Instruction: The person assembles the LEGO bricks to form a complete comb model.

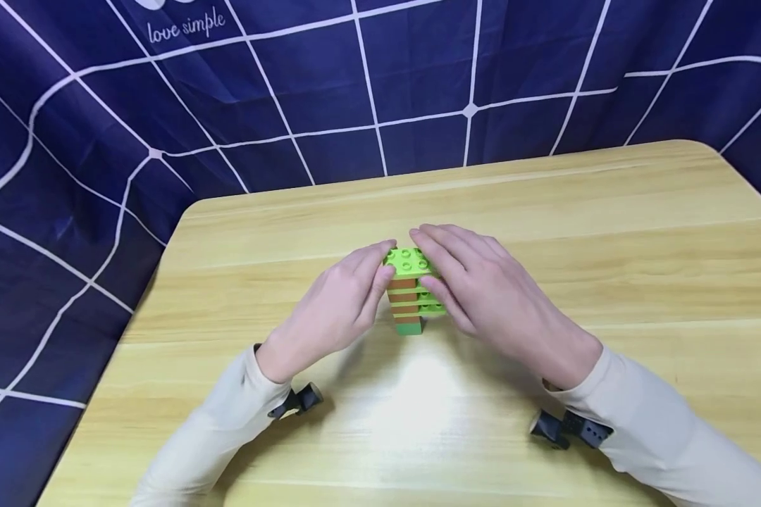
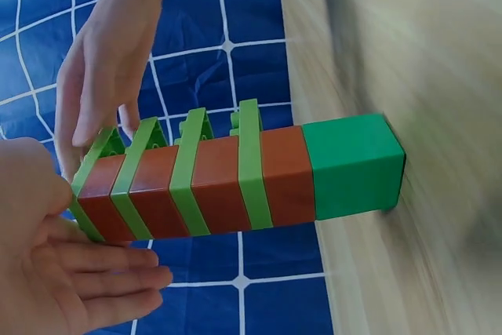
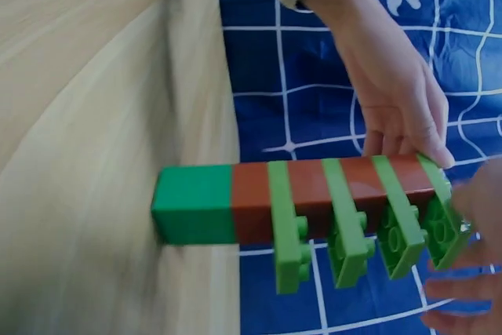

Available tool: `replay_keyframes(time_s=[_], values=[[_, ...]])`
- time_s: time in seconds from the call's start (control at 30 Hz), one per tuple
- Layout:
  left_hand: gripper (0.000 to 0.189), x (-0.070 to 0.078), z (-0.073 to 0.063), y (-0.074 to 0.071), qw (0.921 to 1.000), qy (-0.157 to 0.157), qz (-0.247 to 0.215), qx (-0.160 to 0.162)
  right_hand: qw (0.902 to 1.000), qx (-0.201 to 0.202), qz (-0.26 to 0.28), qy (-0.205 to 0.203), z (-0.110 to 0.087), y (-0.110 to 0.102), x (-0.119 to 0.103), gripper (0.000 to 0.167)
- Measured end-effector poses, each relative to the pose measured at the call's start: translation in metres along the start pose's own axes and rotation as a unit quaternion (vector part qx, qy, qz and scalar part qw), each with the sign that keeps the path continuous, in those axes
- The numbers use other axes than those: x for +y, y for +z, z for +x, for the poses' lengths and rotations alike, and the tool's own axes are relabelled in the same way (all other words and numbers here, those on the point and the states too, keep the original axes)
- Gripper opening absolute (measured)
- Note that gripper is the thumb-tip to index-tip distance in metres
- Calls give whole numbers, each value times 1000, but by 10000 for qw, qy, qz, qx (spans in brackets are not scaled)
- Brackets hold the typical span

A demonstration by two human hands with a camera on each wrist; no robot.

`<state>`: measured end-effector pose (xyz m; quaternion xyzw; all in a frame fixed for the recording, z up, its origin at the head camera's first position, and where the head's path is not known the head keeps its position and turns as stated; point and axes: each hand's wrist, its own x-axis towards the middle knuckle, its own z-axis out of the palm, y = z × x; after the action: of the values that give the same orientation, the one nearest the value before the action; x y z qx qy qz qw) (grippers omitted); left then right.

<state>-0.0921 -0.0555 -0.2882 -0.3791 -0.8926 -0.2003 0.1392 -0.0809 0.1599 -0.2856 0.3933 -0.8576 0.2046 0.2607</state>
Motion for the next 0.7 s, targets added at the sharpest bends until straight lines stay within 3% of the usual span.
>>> replay_keyframes(time_s=[0.1,0.27,0.47,0.7], values=[[39,-3,5,-1,9998,-126,-132,-123,9996,-78,-160,-238,-5,5,3,73],[44,-8,11,-3,9984,-353,-252,-364,9982,-360,-404,-273,-15,11,9,87],[47,-13,13,-5,9952,-569,-641,-468,9967,-360,-653,-319,-16,19,14,122],[43,-20,19,-4,9907,-551,-1155,-460,9955,152,-745,-569,-16,29,20,117]])
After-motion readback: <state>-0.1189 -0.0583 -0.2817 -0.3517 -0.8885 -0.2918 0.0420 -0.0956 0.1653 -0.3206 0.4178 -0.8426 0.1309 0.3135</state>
